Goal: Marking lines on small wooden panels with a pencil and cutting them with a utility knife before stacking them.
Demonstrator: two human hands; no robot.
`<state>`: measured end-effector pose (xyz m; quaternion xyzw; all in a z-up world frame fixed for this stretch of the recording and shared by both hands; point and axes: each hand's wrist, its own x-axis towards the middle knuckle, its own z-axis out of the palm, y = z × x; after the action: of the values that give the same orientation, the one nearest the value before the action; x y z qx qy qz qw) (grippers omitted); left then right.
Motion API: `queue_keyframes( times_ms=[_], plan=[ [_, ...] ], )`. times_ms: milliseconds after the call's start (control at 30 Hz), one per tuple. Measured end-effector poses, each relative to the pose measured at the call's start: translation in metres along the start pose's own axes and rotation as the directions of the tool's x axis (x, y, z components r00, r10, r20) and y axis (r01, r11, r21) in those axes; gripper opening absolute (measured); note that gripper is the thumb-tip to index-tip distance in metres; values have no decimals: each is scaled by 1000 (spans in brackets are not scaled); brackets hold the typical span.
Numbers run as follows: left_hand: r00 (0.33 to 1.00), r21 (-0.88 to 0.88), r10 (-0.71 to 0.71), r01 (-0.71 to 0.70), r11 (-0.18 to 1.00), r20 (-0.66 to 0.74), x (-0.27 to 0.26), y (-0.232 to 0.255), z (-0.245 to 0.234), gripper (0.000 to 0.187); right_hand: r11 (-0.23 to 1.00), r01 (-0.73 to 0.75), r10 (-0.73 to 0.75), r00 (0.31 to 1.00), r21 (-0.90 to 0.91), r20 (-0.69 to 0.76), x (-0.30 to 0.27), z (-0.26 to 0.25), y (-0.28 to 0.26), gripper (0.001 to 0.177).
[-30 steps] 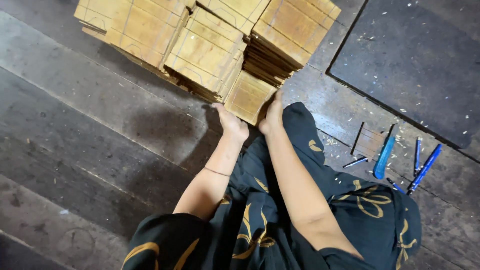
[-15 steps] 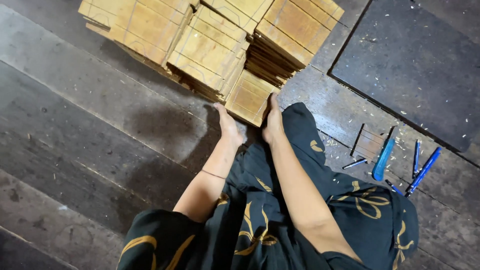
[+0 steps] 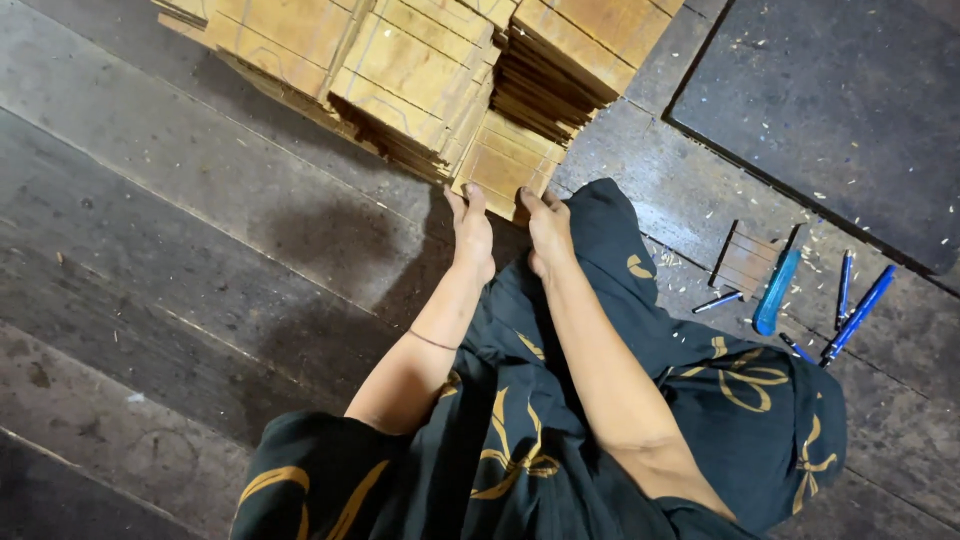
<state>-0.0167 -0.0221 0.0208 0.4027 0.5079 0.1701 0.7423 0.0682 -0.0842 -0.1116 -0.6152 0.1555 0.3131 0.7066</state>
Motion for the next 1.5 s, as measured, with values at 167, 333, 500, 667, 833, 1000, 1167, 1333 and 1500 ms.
queue_keyframes(
  times_ms=[167, 333, 500, 667, 833, 1000, 1167, 1333, 1500],
  plan=[
    [1000, 17, 28, -28, 999, -6, 13, -16, -4, 82, 999, 10, -8, 999, 46, -32, -17, 7, -18, 42],
    [1000, 60, 19, -19, 998, 11, 21, -20, -9, 81, 996, 35, -33, 999, 84, -27, 23, -19, 14, 41],
    [999, 64, 30, -32, 997, 26, 19, -17, -10, 82, 991, 32, -32, 999, 129, -8, -2, -3, -9, 39],
    [997, 121, -43, 34, 992, 69, 34, -25, -22, 82, 995, 58, -52, 996, 80, -78, -17, 11, -18, 45],
    [993, 203, -32, 8, 979, 116, 32, -17, -34, 84, 991, 100, -109, 988, -85, -109, -19, 23, -22, 55],
    [956, 263, 271, -292, 920, 114, -7, 25, -56, 90, 996, 45, -55, 990, -79, -128, 12, 22, -6, 51],
    [194, 592, 979, -797, 123, 59, 11, 61, -85, 85, 992, 57, -70, 990, -109, -122, 1, 23, -11, 51],
    [20, 668, 945, -712, -215, 326, -13, 138, -67, 75, 968, -178, 152, 977, -179, -146, -46, 32, -66, 48],
    [72, 659, 807, -622, -423, 587, -24, 179, -56, 81, 991, -132, 130, 990, -20, -63, -49, 28, -75, 67]
  ],
)
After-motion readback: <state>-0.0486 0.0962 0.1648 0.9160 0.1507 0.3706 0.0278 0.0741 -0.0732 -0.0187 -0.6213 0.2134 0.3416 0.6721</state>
